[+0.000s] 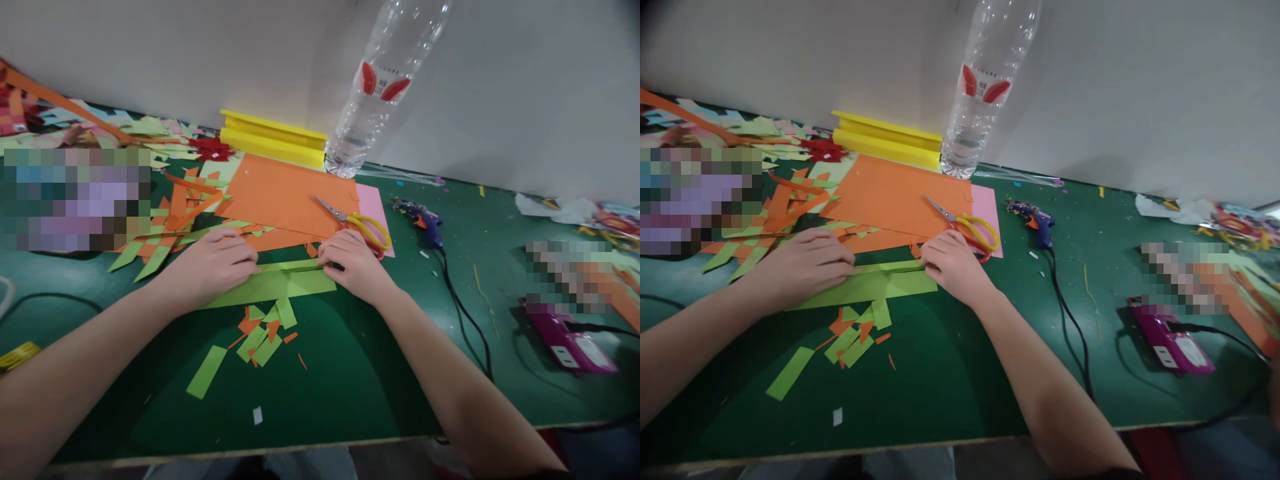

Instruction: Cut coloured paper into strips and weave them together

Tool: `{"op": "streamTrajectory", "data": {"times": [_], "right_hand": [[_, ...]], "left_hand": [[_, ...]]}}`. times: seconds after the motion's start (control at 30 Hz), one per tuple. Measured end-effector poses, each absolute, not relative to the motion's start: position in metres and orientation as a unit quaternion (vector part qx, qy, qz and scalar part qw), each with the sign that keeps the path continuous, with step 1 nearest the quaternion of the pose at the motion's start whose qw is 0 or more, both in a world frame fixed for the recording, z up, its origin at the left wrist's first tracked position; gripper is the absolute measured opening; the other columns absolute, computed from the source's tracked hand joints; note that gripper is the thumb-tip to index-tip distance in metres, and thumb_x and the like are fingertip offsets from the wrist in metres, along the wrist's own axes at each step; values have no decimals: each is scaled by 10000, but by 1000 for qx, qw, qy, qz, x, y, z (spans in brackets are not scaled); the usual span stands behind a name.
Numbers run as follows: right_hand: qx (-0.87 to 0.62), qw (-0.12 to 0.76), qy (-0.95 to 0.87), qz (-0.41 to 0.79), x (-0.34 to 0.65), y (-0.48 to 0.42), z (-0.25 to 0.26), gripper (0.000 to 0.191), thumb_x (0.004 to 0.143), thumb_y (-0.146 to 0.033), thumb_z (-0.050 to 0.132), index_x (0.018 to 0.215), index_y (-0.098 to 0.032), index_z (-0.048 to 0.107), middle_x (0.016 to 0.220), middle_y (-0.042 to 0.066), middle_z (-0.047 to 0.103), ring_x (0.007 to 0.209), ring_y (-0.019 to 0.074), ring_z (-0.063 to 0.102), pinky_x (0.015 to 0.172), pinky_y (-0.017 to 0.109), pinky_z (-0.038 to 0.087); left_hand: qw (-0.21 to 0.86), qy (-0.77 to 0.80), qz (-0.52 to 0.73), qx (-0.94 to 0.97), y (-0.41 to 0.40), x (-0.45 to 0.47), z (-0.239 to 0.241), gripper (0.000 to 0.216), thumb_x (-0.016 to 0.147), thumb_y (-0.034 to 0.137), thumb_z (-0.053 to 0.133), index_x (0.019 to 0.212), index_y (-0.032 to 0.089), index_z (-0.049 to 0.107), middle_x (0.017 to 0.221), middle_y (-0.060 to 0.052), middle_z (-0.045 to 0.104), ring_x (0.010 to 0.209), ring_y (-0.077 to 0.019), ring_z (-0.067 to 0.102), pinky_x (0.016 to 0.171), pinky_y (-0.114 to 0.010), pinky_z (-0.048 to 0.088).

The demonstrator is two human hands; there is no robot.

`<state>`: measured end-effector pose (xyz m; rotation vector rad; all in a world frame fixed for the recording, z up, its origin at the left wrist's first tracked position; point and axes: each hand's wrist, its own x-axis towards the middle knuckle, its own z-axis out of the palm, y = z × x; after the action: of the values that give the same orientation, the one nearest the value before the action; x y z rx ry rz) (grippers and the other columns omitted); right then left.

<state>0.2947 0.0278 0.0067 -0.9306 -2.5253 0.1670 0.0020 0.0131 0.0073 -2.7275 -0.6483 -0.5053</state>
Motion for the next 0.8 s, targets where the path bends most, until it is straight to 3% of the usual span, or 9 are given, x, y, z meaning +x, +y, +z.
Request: {"op": "streamTrajectory", "data": {"times": [0.33,0.57,0.73,0.8], "right_hand": [[-322,191,-927,21,293,26,11,193,863,-89,523,729,-220,570,818,20,674,835,191,570,825,368,398],[-330,181,-926,24,293,26,9,187,865,-88,507,758,-220,585,863,34,687,863,202,587,838,380,418],[-350,205,-913,36,294,26,3,155,870,-93,485,825,-207,580,894,54,697,874,206,615,845,388,444],[-368,238,-898,45,294,25,2,127,873,-122,495,844,-204,588,866,52,697,827,200,621,812,377,462]], "left_hand": [[194,-216,-134,-948,9,7,18,460,953,22,270,844,192,683,839,-19,691,764,-163,605,883,-362,452],[137,-230,-153,-951,8,6,16,449,947,31,294,882,208,702,866,-31,684,789,-169,598,922,-375,415],[144,-274,-206,-928,6,4,12,255,955,172,450,1089,225,661,904,-30,711,845,-206,648,1005,-446,376],[170,-300,-224,-912,4,4,13,281,933,216,528,1205,216,601,993,-60,715,907,-232,663,1008,-474,393]]}}
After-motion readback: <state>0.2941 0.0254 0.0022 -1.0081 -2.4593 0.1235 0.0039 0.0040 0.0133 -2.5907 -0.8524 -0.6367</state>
